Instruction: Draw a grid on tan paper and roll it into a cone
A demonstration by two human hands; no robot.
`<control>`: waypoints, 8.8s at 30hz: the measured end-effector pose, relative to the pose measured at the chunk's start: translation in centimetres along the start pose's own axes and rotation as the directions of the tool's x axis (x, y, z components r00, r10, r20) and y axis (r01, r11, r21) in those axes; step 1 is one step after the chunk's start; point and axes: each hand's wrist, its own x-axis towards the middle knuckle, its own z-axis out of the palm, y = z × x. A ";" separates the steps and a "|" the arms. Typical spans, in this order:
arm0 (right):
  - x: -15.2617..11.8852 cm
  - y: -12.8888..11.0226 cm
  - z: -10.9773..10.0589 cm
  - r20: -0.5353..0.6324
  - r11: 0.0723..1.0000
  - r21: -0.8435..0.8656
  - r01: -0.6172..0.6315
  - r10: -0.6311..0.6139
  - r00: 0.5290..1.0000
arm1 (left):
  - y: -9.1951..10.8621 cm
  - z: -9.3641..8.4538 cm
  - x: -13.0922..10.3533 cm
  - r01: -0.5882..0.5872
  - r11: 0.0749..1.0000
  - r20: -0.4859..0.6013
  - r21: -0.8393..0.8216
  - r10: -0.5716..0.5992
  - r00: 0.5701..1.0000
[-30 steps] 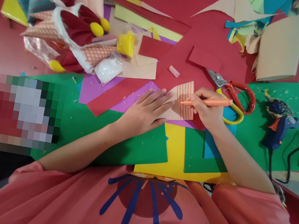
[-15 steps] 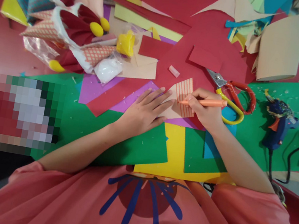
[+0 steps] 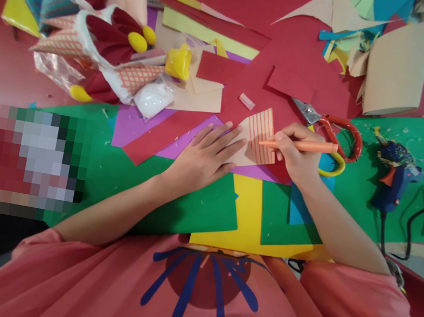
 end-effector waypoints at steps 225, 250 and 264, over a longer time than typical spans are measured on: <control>-0.2 0.5 -0.2 0.027 0.999 -0.002 0.053 -0.053 0.998 | 0.3 -0.1 0.1 -0.034 0.999 0.017 -0.033 0.035 0.999; 0.4 0.4 0.1 0.150 0.998 -0.061 0.014 -0.005 0.989 | 0.4 -0.5 0.2 -0.038 0.998 0.008 -0.045 0.039 0.999; -0.1 0.3 0.0 0.093 0.991 -0.126 0.036 -0.024 0.995 | 0.0 -0.3 0.0 -0.036 0.999 0.025 -0.013 0.037 0.999</control>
